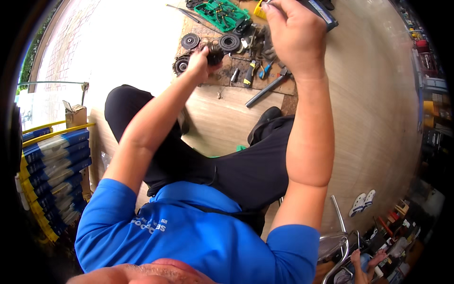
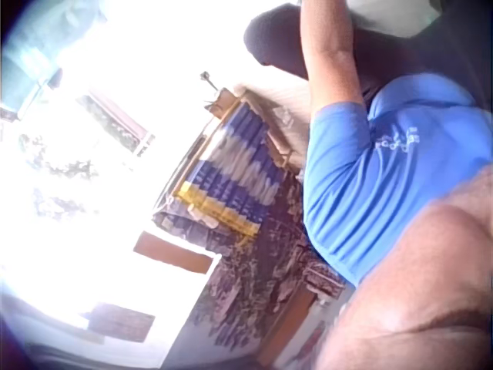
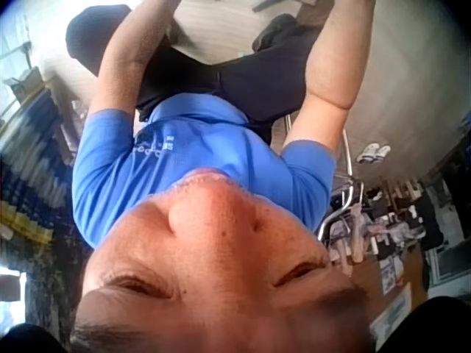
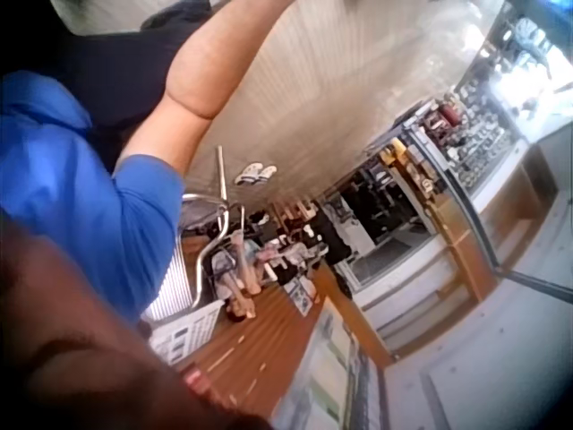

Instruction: The person handles a car alternator on a wooden board. They pull a wire by hand, probe the internal components with a screwdriver, and turn the assembly over to examine different sides.

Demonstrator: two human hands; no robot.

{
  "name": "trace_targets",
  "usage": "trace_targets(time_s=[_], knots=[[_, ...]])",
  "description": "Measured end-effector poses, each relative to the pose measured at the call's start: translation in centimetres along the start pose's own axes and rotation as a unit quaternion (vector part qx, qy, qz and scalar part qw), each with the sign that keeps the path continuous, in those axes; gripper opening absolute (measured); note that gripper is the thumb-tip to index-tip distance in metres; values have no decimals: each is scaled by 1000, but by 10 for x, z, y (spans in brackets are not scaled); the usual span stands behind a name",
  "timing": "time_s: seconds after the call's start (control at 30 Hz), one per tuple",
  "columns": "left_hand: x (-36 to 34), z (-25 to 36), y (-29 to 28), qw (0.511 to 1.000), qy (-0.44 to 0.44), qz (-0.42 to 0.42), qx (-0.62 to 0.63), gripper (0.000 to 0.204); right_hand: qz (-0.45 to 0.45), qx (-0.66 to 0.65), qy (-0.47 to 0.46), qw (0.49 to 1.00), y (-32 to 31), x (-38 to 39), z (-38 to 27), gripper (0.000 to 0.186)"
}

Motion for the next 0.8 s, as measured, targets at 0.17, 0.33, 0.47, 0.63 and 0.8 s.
trace_targets(time_s=[0.17, 0.33, 0.47, 0.63, 0.8], knots=[[-45, -141, -70, 989, -72, 126, 19, 27, 15, -31, 42, 999, -8, -9, 14, 15], [-65, -203, -83, 987, -98, 123, -15, 37, 6, -49, 102, 994, -25, -9, 42, 14], [-100, -206, -68, 992, -91, 67, -46, 49, -9, -37, 145, 989, -29, -4, 66, 13], [-120, -169, -77, 938, -84, 71, -329, 49, -63, -71, 151, 984, -15, 3, 71, 10], [-73, -84, -40, 887, 97, 185, -412, 50, -108, -32, 109, 988, 11, 3, 62, 10]])
Point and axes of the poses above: each hand's wrist, its own x-axis away from the middle knuckle, its own y-axis out of the palm, z = x × y, the point moved 7 cm from there along -x, towards the middle knuckle, and after that the axes turned 8 degrees about y, right-handed, at the moved point
